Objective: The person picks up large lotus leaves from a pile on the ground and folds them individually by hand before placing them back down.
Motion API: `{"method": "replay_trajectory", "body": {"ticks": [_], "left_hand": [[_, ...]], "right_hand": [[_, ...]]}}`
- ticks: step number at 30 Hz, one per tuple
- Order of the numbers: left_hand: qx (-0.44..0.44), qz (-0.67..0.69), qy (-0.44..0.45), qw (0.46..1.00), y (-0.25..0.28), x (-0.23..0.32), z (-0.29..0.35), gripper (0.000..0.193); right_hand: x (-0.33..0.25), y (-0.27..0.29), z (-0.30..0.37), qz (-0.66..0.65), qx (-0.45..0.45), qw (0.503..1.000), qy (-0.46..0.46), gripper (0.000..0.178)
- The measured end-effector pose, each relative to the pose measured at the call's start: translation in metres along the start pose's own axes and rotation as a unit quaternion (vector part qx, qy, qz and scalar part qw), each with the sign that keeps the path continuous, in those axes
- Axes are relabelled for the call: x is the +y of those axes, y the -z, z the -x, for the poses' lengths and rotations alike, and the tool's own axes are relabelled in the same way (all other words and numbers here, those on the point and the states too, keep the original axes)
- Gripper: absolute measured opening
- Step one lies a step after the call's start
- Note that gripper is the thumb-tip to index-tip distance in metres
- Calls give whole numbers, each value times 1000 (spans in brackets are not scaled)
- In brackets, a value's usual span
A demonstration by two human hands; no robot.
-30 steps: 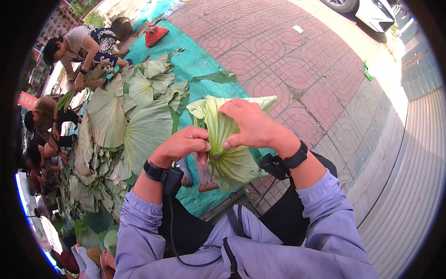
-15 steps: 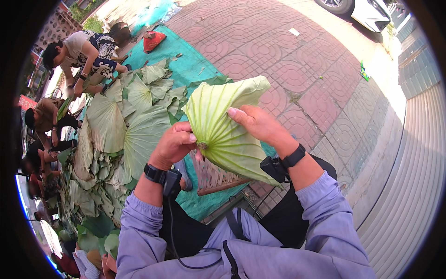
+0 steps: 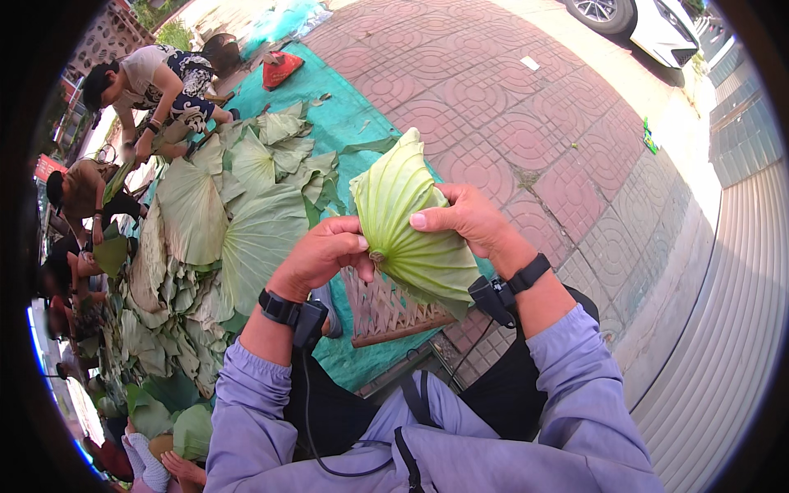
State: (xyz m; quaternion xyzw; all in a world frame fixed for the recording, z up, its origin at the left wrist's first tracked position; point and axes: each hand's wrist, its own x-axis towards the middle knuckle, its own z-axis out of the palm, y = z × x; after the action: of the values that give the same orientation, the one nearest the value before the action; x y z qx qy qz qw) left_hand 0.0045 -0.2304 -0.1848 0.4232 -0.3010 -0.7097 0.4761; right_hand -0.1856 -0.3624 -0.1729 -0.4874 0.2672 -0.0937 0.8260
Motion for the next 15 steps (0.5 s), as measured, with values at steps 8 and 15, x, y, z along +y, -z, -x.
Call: {"method": "replay_trajectory", "body": {"ticks": [8,15], "left_hand": [[-10,14,19,1000,4,-5,0,20],[26,62,-13,998,-7,-7,4,23]], "right_hand": [[18,-6,-4,-98,41,994,19,30],[21,-4,-6,-34,51,998,-18,35]]}}
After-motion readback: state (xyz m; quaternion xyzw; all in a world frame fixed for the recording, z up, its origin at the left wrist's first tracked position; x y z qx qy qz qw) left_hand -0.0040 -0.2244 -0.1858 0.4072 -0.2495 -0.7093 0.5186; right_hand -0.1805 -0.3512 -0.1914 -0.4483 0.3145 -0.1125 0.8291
